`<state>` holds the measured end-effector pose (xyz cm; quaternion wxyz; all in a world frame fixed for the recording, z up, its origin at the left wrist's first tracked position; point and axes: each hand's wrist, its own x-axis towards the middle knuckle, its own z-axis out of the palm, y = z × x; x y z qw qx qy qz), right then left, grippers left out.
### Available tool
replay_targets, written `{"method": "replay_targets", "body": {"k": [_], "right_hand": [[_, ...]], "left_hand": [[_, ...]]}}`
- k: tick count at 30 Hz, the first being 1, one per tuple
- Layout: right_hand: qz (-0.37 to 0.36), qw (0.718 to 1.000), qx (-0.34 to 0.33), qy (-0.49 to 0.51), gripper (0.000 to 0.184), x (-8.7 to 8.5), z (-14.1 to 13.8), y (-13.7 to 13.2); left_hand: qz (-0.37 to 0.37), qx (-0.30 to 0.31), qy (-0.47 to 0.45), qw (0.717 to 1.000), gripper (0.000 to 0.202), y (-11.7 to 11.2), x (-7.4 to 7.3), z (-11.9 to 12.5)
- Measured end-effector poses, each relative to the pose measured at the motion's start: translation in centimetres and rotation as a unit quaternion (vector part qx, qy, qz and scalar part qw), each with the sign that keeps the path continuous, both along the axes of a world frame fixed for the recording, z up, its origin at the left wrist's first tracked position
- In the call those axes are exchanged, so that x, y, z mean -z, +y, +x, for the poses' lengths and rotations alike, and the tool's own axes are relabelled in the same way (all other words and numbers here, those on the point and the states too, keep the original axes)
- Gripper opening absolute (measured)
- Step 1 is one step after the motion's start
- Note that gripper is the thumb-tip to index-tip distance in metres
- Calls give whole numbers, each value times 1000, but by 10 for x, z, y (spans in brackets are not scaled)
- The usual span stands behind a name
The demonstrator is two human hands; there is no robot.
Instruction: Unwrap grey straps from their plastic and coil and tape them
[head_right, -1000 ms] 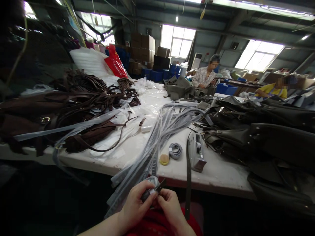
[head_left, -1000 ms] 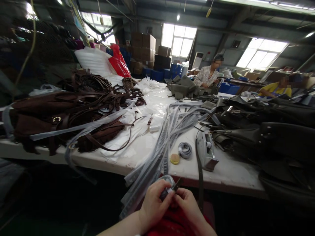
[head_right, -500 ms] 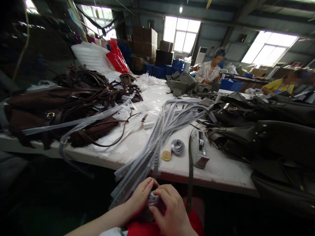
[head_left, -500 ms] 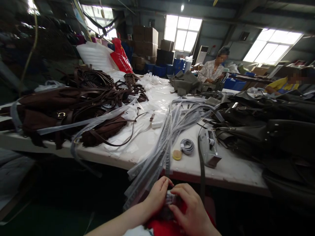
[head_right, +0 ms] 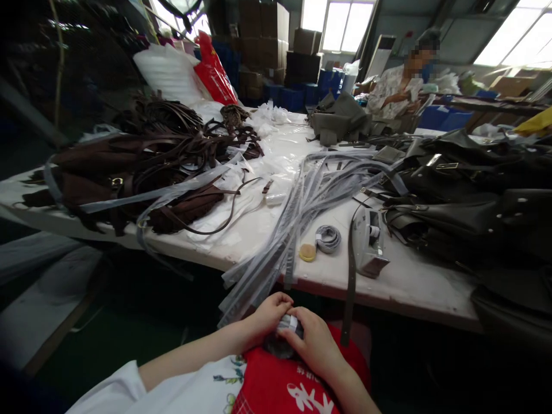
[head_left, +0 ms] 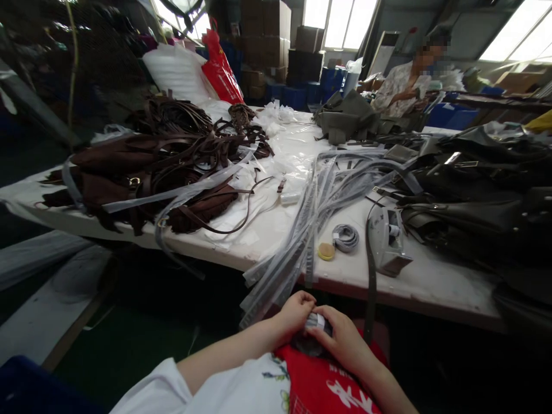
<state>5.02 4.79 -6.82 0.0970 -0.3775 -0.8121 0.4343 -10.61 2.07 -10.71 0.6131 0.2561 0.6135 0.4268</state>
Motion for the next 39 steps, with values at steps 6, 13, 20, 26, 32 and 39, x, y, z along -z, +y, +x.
{"method": "replay_targets", "body": {"k": [6,13,20,26,32,39], "right_hand": [[0,1000,2,15,27,11,10,-5],[-29,998,42,48,28,19,20,-13],[-72,995,39,61,27,35,26,-19],[-75,994,40,74,31,49,25,-14],[-156,972,110,138,40,36,41,-15],[-229,931,176,225,57,57,65,-34]], "left_hand": [[-16,9,-61,998,25,-5,-7,3],[-23,30,-91,995,30,-5,-12,8],[-18,7,-75,997,29,-5,6,17],[-6,17,-77,997,29,-1,22,14],[72,98,-26,992,39,-11,-5,-8],[-13,129,-125,984,51,-11,-4,0]]}}
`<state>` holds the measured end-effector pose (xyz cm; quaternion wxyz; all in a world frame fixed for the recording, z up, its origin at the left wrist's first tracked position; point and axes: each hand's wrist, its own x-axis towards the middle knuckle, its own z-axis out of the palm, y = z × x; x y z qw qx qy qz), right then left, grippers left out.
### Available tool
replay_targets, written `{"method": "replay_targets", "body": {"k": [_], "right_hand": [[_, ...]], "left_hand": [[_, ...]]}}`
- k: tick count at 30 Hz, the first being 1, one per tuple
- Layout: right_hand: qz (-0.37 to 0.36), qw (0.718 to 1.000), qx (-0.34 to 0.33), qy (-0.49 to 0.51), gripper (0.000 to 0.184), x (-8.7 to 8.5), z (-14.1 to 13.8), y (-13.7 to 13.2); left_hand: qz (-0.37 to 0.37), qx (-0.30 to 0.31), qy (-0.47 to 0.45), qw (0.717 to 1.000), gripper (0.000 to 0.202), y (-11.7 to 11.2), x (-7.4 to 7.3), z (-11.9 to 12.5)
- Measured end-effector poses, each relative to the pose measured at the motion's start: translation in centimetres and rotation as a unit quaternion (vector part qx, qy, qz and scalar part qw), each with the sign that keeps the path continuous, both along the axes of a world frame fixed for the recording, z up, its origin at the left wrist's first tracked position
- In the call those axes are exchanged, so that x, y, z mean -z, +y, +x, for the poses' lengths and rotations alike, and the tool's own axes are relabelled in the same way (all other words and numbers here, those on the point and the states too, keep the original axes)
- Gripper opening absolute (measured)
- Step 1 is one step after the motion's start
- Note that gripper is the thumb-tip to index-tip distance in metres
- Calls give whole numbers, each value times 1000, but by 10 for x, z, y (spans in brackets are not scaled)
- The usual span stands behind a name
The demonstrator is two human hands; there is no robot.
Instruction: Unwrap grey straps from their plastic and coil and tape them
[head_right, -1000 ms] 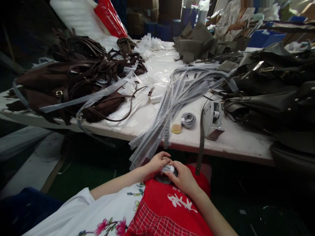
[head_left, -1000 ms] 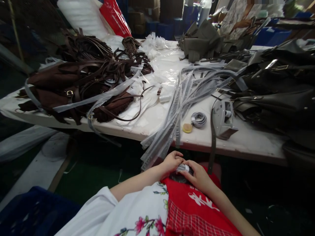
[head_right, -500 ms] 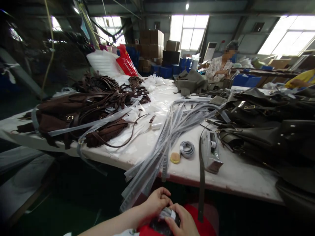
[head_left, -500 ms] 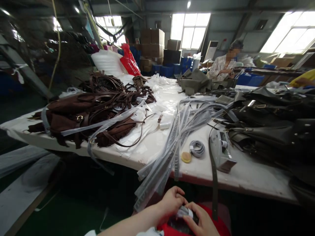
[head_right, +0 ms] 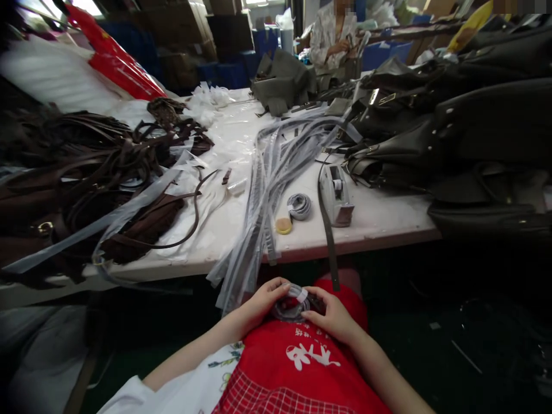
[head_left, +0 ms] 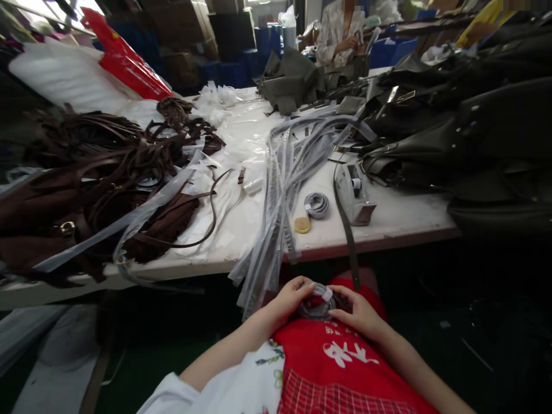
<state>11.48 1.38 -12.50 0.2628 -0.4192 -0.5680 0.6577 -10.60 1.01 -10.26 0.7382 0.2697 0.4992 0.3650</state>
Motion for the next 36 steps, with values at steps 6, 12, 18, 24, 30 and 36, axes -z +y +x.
{"method": "replay_targets", "body": {"k": [6,12,18,24,30,36], "right_hand": [[-60,996,65,28,50,12,9,-15],[-27,991,103,86,52,-6,10,-7],[88,996,25,6,40,-46,1,4],[103,993,23,-60,28,-45,-23,-9],[93,983,157,-30,73,-34,-21,-18],[196,949,159,-188,52,-39,-7,-23]], "left_hand": [[-16,-14,14,1000,43,-2,3,5],[24,-52,-25,998,42,12,-35,12],[32,-27,-33,999,35,12,-48,20],[181,93,224,953,33,-3,-37,1],[248,152,363,885,33,6,-39,7],[239,180,359,884,39,13,-36,30]]}}
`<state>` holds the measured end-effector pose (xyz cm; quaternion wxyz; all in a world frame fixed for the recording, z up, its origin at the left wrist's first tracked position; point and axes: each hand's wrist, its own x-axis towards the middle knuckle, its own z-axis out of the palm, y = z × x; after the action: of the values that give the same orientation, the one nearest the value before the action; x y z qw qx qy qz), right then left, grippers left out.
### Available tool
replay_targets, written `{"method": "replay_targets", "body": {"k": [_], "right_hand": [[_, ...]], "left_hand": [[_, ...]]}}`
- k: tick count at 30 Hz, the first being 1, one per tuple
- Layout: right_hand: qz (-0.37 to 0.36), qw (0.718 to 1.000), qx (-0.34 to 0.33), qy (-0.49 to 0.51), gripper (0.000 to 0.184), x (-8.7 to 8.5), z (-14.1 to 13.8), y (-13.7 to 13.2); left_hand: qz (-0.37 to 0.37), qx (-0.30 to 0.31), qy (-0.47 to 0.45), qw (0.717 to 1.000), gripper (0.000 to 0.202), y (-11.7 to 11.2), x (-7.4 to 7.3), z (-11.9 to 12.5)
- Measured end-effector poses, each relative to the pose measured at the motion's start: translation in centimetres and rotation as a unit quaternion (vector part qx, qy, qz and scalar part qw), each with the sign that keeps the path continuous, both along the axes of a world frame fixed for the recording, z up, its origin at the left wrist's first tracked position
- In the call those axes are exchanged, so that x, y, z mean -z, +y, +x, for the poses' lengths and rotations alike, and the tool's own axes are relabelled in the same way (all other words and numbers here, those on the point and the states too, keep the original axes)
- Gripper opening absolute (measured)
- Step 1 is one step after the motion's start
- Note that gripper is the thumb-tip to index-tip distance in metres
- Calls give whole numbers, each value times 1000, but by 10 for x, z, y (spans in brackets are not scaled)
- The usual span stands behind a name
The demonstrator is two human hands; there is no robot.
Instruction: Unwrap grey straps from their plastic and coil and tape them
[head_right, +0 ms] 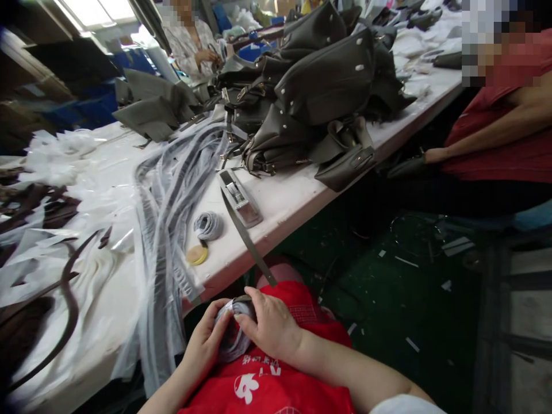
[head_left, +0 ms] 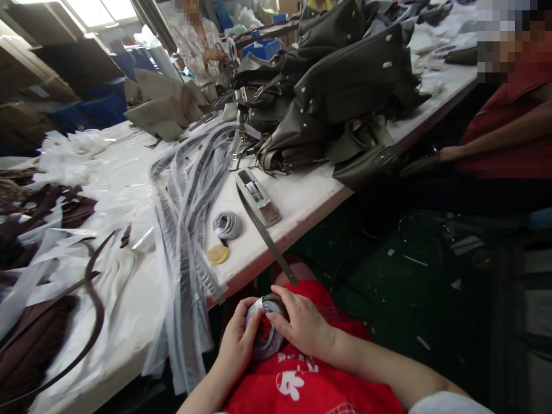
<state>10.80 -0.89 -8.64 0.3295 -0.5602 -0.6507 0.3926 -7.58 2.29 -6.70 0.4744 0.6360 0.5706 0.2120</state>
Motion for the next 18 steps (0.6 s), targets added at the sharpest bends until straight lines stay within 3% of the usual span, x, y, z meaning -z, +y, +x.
{"method": "replay_targets", "body": {"k": [5,11,14,18], "right_hand": [[-23,993,-45,-103,26,-9,6,-1],[82,969,-93,-216,25,-4,3,0],[114,962,-97,-227,28,-1,2,2],[75,982,-73,-158,32,-1,6,2]], "left_hand": [[20,110,65,992,39,5,-2,3],[99,148,110,978,42,14,6,-1],[116,160,111,974,40,17,9,-4],[101,164,101,976,40,19,8,-2]]}}
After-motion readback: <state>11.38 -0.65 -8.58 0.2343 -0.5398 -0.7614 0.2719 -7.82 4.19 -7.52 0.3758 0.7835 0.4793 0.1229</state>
